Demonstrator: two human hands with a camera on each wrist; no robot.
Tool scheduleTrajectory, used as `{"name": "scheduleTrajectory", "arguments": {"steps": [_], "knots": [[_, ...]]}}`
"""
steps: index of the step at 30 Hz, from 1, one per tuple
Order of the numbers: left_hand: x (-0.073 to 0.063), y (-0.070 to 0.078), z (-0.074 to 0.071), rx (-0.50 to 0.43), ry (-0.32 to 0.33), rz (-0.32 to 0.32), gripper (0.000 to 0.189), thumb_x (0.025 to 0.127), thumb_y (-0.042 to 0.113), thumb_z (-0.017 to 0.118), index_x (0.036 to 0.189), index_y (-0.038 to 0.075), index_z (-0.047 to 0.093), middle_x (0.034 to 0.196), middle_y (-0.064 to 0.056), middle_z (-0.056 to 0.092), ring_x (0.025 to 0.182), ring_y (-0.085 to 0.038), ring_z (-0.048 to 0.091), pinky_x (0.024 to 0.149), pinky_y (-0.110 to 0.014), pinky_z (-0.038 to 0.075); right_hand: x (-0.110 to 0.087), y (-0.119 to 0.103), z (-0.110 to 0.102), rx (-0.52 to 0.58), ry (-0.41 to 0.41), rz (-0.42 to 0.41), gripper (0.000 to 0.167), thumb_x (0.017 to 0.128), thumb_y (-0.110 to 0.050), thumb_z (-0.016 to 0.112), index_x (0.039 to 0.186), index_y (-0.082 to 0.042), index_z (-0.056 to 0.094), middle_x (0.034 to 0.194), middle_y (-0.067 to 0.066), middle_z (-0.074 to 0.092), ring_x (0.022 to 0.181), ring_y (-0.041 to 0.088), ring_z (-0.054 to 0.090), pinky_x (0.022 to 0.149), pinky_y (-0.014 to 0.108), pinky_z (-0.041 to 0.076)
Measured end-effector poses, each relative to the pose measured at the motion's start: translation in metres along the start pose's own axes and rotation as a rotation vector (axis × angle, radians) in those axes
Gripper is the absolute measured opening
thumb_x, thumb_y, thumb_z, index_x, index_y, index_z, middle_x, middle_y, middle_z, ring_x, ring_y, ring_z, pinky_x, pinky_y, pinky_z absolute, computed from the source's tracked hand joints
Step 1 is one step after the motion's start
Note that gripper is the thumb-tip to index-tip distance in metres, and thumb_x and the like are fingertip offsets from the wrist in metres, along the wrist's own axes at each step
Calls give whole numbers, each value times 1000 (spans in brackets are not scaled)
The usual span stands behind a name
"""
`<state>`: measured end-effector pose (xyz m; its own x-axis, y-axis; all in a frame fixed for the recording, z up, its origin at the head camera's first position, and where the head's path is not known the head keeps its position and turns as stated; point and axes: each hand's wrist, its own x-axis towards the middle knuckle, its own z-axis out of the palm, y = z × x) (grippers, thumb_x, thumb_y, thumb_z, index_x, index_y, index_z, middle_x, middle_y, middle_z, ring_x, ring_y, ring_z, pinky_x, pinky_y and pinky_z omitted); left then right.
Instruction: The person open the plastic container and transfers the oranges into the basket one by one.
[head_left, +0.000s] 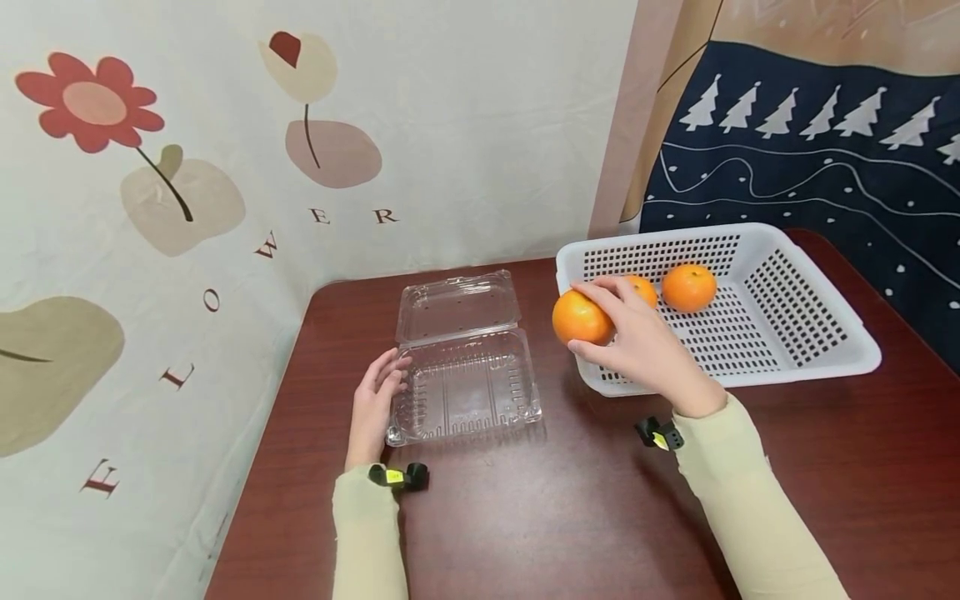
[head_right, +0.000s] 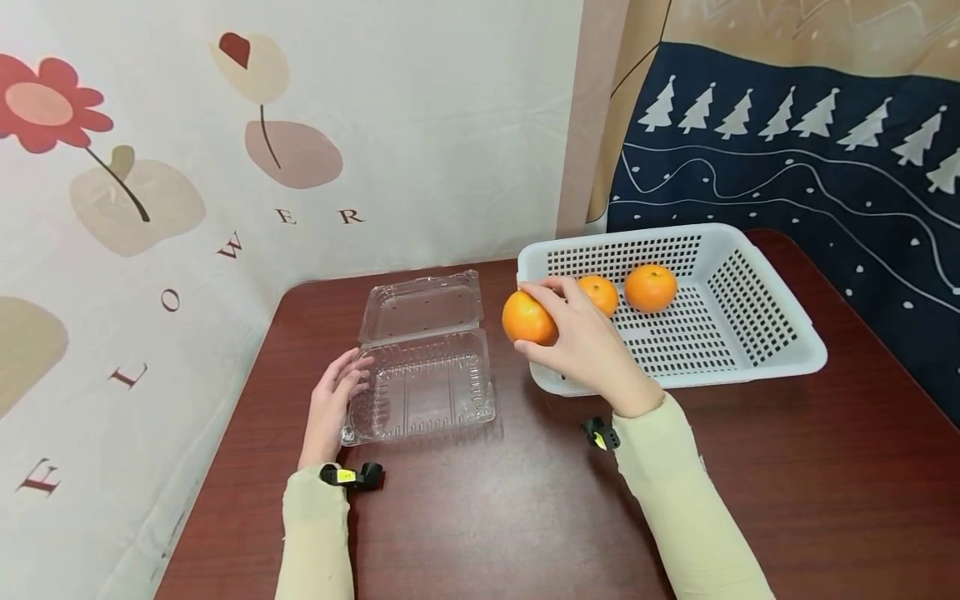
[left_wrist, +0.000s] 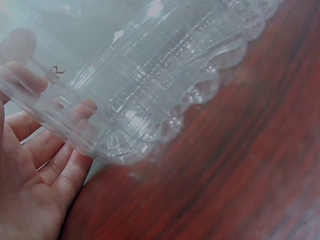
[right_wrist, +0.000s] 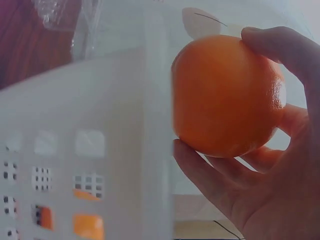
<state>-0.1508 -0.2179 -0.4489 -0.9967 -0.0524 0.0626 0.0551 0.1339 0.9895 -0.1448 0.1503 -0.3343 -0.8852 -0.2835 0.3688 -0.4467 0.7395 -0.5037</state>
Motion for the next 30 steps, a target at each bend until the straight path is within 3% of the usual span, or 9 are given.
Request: {"name": "scheduleTrajectory", "arguments": {"steps": [8,13,21,30], "knots": [[5,-17,-2,-14,14,-3,39,92,25,49,130,20,44,120,-4,56,107,-24,52,89,-34,41,1,4,-12,-28,11,-11,65,70,-35,72,129,-21,46,124,5,38,103,21,43,82,40,42],[6,-20,-1,4,16,12,39,91,28,49,130,22,44,119,-2,56,106,-23,52,89,-34,41,1,9,-22,-55,16,-3,65,68,-33,75,126,-21,47,123,7,39,100,24,46,82,43,42],[3,-8,0,-25,-3,-7,40,92,22,49,131,16,43,121,-7,54,107,-28,51,92,-41,38,1,14,-40,-121,-43,27,66,69,-34,74,126,-16,46,124,8,40,108,25,39,83,49,41],[-2,3,2,-12,-7,-9,41,93,17,47,133,13,40,123,-11,52,109,-28,49,92,-40,37,4,17,-53,-168,-60,17,68,67,-35,76,125,-14,47,122,9,42,106,28,39,82,49,40]]}}
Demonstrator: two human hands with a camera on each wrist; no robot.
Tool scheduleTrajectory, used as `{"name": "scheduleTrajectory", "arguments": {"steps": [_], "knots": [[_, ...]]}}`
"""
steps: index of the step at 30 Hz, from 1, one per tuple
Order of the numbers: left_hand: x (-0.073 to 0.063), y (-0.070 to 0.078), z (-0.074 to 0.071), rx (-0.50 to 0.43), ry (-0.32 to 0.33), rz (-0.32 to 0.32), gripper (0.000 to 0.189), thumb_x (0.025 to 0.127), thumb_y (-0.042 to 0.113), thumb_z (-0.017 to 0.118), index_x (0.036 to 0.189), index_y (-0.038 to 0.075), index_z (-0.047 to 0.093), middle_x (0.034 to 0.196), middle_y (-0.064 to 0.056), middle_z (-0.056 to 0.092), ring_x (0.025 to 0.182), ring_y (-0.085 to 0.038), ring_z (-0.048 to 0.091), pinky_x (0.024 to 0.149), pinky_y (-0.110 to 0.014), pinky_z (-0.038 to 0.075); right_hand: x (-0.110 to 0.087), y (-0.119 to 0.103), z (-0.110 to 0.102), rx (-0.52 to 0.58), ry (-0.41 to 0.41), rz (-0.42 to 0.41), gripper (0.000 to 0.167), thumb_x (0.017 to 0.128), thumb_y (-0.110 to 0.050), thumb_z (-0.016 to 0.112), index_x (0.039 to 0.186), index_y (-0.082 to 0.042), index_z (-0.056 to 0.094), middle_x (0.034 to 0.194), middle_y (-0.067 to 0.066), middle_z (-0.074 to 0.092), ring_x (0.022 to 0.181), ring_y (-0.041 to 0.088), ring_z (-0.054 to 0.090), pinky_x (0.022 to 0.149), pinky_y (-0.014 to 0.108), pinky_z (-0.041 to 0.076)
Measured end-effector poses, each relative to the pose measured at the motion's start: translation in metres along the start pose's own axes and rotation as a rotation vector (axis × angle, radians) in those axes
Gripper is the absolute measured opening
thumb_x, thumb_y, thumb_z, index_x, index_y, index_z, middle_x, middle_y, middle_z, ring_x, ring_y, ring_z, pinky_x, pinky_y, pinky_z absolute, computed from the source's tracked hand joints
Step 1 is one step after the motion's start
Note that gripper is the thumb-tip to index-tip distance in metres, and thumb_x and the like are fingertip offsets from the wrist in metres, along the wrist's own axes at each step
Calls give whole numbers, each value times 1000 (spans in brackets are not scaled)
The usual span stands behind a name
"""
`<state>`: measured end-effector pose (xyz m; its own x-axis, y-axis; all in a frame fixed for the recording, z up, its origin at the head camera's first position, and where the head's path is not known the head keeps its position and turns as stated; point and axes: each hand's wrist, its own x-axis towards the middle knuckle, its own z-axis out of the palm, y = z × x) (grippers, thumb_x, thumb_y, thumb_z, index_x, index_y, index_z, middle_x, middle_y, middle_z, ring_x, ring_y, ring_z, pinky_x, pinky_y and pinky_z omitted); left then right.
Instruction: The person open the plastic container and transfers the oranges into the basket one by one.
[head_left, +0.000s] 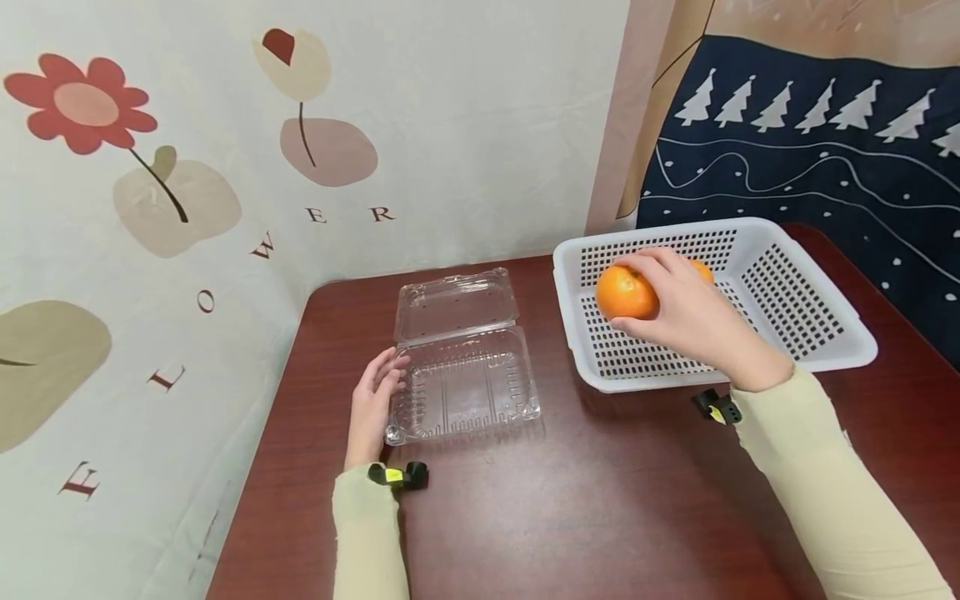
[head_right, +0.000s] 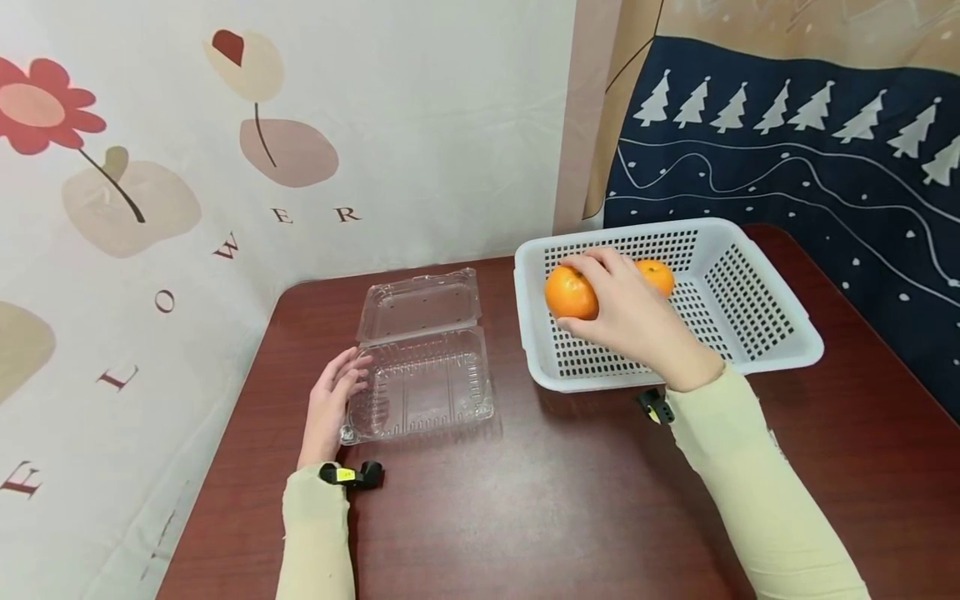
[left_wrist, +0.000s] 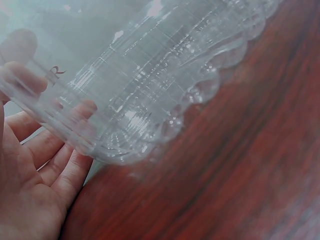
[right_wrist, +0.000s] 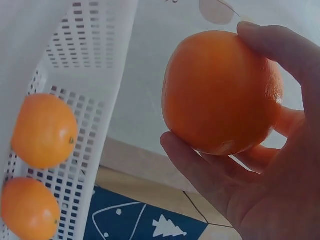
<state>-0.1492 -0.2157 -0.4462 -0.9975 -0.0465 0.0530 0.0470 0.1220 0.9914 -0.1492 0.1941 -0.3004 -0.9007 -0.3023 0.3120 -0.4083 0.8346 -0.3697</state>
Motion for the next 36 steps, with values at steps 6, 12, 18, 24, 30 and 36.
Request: {"name": "scheduleTrajectory", "arguments": {"steps": [6,12,18,24,30,36], "knots": [[1,-1,-1,-8,4,3,40,93,16,46,133,12,40,122,-10,53,109,-29,49,92,-41,37,2,3,-5,-31,-13,-11,71,66,-33,77,127,-11,46,119,11,42,104,28,39,81,48,41],[2,0,-2,3,2,-3,41,93,19,47,133,14,40,123,-9,53,109,-28,49,93,-40,37,4,7,-12,-71,-47,-23,71,68,-31,76,130,-14,45,121,11,39,106,29,36,78,48,45],[1,0,-2,7,3,-4,41,93,20,47,133,13,40,123,-9,53,109,-28,49,93,-41,37,9,10,-14,-59,-63,-27,67,68,-30,75,127,-14,47,121,11,38,103,29,38,76,47,45],[1,0,-2,6,4,-2,41,93,19,47,133,13,40,122,-9,53,109,-29,50,93,-41,38,15,18,-16,-4,-117,3,67,69,-40,73,124,-13,47,122,10,38,100,27,42,76,46,46],[2,-1,-2,-1,-1,0,41,93,19,48,133,13,40,123,-11,53,109,-29,49,92,-41,38,21,27,-19,6,-169,26,69,70,-44,71,125,-12,43,121,11,37,96,27,44,77,45,46],[2,-1,-2,0,0,2,41,93,19,47,133,13,40,124,-11,52,109,-29,49,92,-41,38,26,35,-21,-18,-223,57,74,72,-47,68,132,-13,39,124,13,35,96,29,45,79,47,46]]}}
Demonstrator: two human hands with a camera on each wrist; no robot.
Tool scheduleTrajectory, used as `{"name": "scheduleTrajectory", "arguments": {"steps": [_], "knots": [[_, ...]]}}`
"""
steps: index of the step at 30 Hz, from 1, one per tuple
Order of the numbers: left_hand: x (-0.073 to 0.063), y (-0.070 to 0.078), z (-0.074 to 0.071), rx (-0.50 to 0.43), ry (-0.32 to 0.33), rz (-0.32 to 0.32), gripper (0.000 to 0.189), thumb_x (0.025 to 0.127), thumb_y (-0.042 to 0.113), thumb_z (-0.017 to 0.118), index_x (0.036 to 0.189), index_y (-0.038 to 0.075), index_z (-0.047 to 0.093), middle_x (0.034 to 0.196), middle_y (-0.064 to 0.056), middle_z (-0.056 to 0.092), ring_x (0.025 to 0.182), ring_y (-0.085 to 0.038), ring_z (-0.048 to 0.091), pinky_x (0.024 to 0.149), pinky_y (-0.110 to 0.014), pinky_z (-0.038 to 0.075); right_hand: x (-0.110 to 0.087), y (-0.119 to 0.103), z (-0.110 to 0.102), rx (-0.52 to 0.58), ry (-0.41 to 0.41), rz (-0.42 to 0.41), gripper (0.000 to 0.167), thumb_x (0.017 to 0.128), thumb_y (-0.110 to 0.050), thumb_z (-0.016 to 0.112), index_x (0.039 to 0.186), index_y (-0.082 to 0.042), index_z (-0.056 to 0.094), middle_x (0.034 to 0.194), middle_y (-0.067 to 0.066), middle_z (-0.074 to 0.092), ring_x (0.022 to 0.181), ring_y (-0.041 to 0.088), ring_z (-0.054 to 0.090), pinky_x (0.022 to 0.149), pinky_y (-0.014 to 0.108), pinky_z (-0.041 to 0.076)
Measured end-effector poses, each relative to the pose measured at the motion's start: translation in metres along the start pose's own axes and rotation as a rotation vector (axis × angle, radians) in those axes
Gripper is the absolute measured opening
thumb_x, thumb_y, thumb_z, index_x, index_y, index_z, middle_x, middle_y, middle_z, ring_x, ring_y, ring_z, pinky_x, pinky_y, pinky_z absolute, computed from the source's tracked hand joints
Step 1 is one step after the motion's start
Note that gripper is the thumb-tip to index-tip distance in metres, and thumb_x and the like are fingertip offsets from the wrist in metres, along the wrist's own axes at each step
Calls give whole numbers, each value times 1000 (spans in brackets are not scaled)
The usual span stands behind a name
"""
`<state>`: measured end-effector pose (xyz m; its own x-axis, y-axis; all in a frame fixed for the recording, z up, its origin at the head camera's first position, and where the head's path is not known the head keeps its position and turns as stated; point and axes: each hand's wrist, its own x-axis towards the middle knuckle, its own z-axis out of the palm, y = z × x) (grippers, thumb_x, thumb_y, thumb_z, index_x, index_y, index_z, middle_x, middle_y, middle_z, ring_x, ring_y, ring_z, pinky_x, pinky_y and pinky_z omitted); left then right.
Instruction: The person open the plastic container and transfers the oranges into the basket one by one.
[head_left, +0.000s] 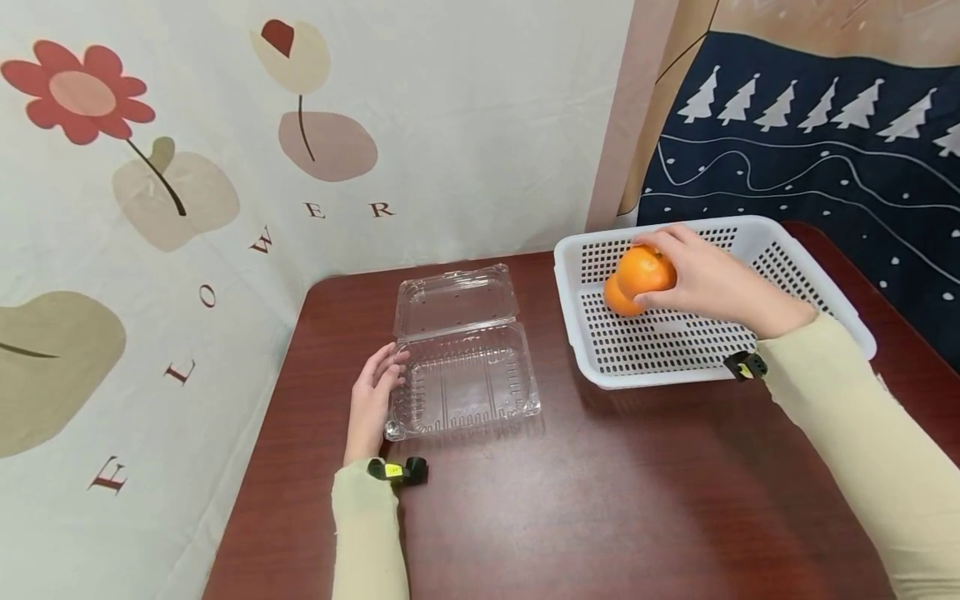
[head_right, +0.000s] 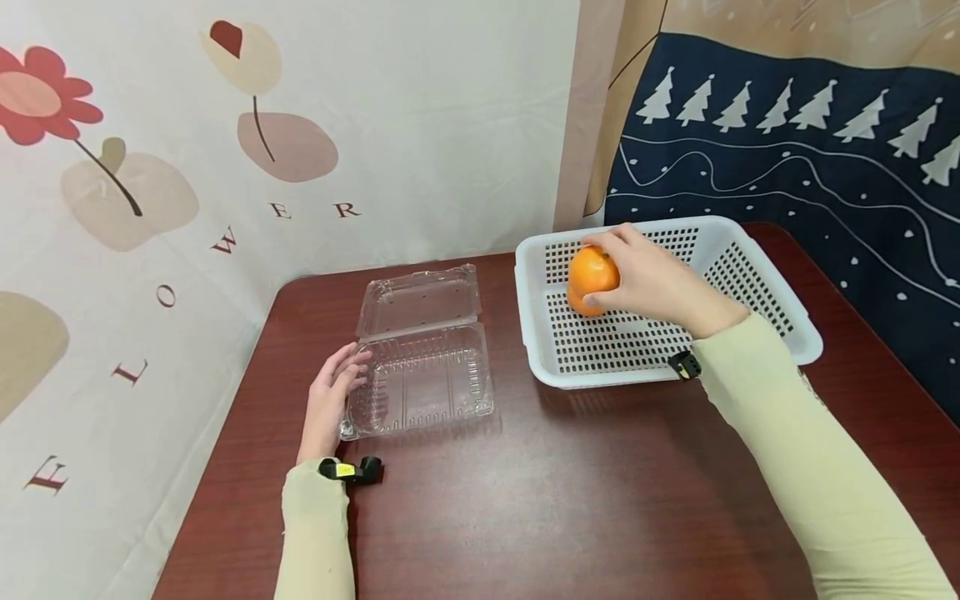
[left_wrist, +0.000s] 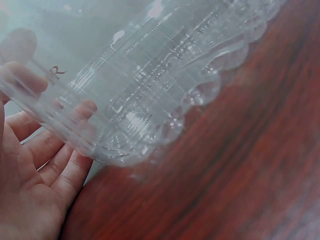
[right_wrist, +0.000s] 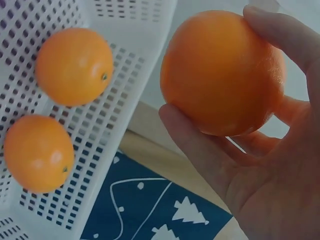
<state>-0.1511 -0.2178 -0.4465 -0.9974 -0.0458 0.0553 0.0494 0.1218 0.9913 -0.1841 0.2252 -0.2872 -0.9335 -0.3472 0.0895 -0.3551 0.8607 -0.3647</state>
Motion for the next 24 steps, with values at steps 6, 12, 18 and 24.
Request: {"name": "scheduleTrajectory", "arguments": {"steps": [6,12,18,24], "knots": [[0,0,1,1,4,7,40,93,17,47,132,12,41,123,-11,52,109,-29,50,92,-41,38,3,10,-2,-3,-41,39,72,73,-46,67,133,-17,40,123,14,35,95,30,46,79,47,45],[-1,0,1,4,3,0,40,93,18,46,133,12,40,124,-11,52,110,-29,49,92,-40,38,4,18,-2,-11,-95,78,70,72,-45,68,129,-16,42,125,15,33,95,31,46,79,49,44],[-1,0,1,5,0,-11,41,93,19,47,133,13,40,123,-9,53,110,-28,49,93,-40,38,6,22,0,-8,-112,60,65,71,-38,71,124,-14,43,123,14,32,93,30,47,77,47,44],[-1,-1,1,11,5,-6,40,93,19,47,132,14,41,123,-9,53,109,-28,50,92,-39,39,9,27,2,-5,-173,69,63,72,-32,72,125,-17,40,120,12,34,93,30,47,77,47,44]]}}
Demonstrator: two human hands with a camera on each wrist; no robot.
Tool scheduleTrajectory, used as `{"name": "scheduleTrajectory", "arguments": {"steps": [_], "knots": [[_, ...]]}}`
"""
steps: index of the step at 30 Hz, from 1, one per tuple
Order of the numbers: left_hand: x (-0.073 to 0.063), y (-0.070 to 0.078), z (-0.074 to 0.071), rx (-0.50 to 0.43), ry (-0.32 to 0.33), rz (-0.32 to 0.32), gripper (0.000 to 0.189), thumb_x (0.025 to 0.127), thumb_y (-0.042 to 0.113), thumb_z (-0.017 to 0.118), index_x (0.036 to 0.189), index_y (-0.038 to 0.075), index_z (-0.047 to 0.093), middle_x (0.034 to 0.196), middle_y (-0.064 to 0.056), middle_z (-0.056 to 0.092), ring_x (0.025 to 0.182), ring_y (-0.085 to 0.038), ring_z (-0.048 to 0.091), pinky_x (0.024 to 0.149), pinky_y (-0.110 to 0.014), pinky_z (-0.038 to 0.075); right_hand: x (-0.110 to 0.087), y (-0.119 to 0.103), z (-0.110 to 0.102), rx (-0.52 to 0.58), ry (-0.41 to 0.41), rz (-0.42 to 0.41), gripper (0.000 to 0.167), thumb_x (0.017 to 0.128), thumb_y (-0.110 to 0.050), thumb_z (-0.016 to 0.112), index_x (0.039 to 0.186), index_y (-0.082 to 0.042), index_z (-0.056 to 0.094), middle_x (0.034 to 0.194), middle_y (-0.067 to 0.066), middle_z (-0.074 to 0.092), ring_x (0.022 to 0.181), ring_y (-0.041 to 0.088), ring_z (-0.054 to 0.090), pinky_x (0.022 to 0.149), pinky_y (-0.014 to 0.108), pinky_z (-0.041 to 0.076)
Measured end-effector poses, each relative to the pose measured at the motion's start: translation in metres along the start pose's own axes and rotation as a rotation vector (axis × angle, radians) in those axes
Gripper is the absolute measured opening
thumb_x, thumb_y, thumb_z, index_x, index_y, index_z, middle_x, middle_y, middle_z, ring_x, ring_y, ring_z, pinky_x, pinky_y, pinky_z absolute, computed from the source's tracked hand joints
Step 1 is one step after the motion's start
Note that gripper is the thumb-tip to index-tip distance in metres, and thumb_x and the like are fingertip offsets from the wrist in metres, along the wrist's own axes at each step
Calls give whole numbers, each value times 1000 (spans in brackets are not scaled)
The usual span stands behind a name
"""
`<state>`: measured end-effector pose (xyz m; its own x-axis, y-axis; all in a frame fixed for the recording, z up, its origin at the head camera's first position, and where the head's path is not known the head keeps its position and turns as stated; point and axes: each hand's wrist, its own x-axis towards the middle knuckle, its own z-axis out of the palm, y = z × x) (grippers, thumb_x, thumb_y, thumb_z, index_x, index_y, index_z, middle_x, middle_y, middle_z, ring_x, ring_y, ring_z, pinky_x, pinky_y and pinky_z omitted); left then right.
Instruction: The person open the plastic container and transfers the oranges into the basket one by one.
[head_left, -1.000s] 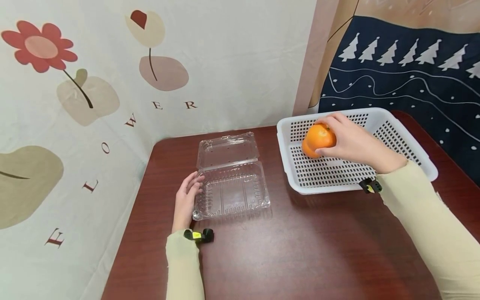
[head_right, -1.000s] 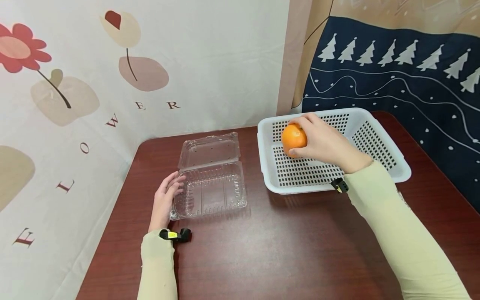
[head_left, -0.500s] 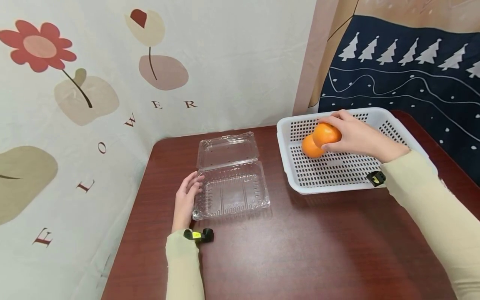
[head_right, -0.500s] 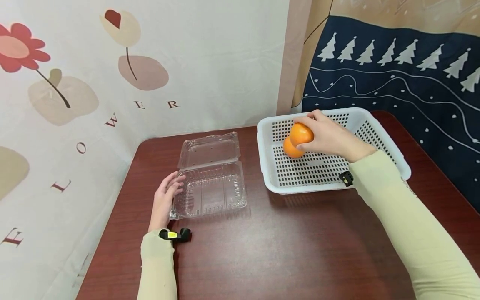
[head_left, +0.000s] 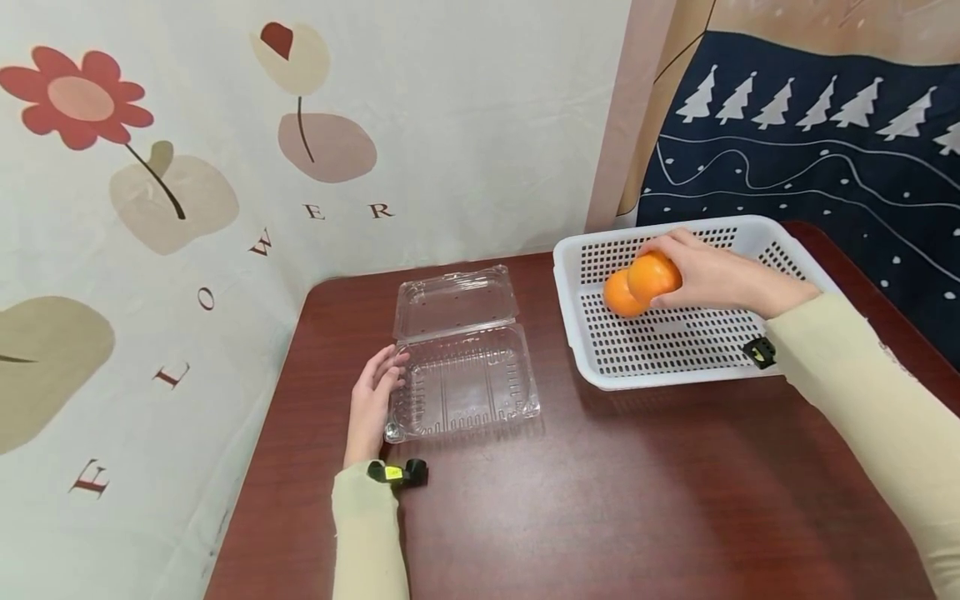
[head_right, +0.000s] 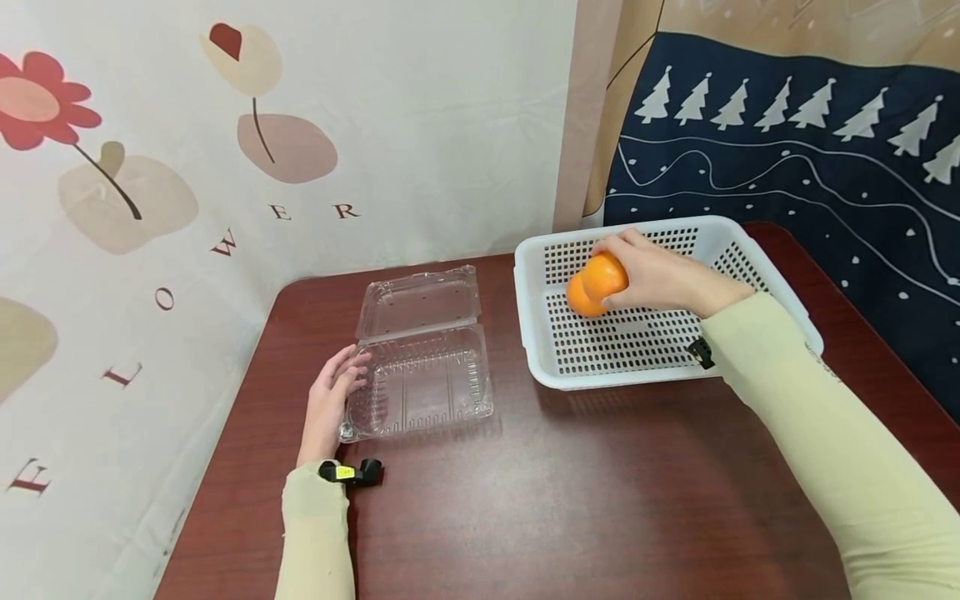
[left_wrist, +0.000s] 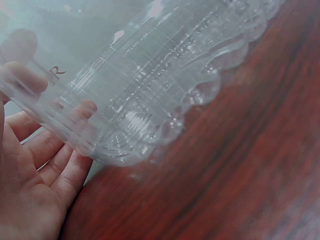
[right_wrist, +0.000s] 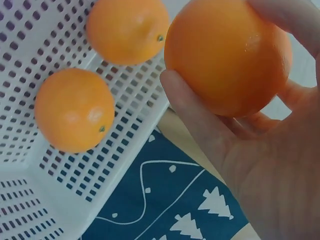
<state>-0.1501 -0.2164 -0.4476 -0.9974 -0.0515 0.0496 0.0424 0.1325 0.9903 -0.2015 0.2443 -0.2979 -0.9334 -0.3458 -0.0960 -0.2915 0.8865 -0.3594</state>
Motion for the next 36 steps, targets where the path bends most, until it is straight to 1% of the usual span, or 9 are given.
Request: {"name": "scheduleTrajectory", "arguments": {"steps": [5,12,14,20,26,30,33,36], "knots": [[0,-2,0,0,-2,1,40,93,19,47,132,14,41,123,-8,53,108,-28,50,91,-36,40,2,4,2,-12,-35,4,64,70,-28,73,124,-17,40,118,13,36,93,29,48,76,47,45],[0,-2,1,-15,-11,9,41,93,19,46,133,13,40,124,-10,52,110,-29,49,92,-41,38,1,9,6,-58,-51,-30,64,66,-23,77,121,-14,44,114,13,40,91,27,49,76,45,45],[0,-2,2,-21,-11,10,41,93,19,46,133,12,40,124,-11,52,110,-30,48,92,-42,38,0,11,7,-58,-63,-21,65,66,-24,78,121,-14,44,112,12,40,89,27,49,75,44,46],[1,-4,1,-19,-9,12,41,93,19,47,133,13,40,124,-11,52,109,-29,49,92,-40,39,-1,14,11,-56,-86,-9,67,64,-24,79,121,-15,45,115,8,40,89,25,50,75,43,46],[2,-6,0,-35,-7,18,40,93,17,47,132,11,41,123,-13,52,109,-30,49,91,-40,39,0,16,16,-97,-90,-15,67,63,-25,79,120,-13,46,111,11,44,89,26,50,74,44,46],[1,-5,0,-30,-6,16,40,93,17,47,132,12,41,123,-12,52,109,-30,49,91,-40,39,1,18,18,-118,-105,-12,70,63,-27,79,122,-12,46,116,13,43,94,27,47,76,46,45],[1,-3,0,-18,-4,9,40,93,18,47,132,13,41,123,-11,53,109,-29,50,92,-40,39,1,20,20,-114,-114,-14,69,64,-25,79,123,-11,46,120,14,41,98,28,44,80,47,44],[2,-2,0,-18,-2,2,40,93,18,47,133,14,41,123,-10,53,109,-28,50,92,-39,38,2,22,21,-119,-116,-21,68,64,-24,79,122,-10,47,121,13,41,98,27,44,81,47,43]]}}
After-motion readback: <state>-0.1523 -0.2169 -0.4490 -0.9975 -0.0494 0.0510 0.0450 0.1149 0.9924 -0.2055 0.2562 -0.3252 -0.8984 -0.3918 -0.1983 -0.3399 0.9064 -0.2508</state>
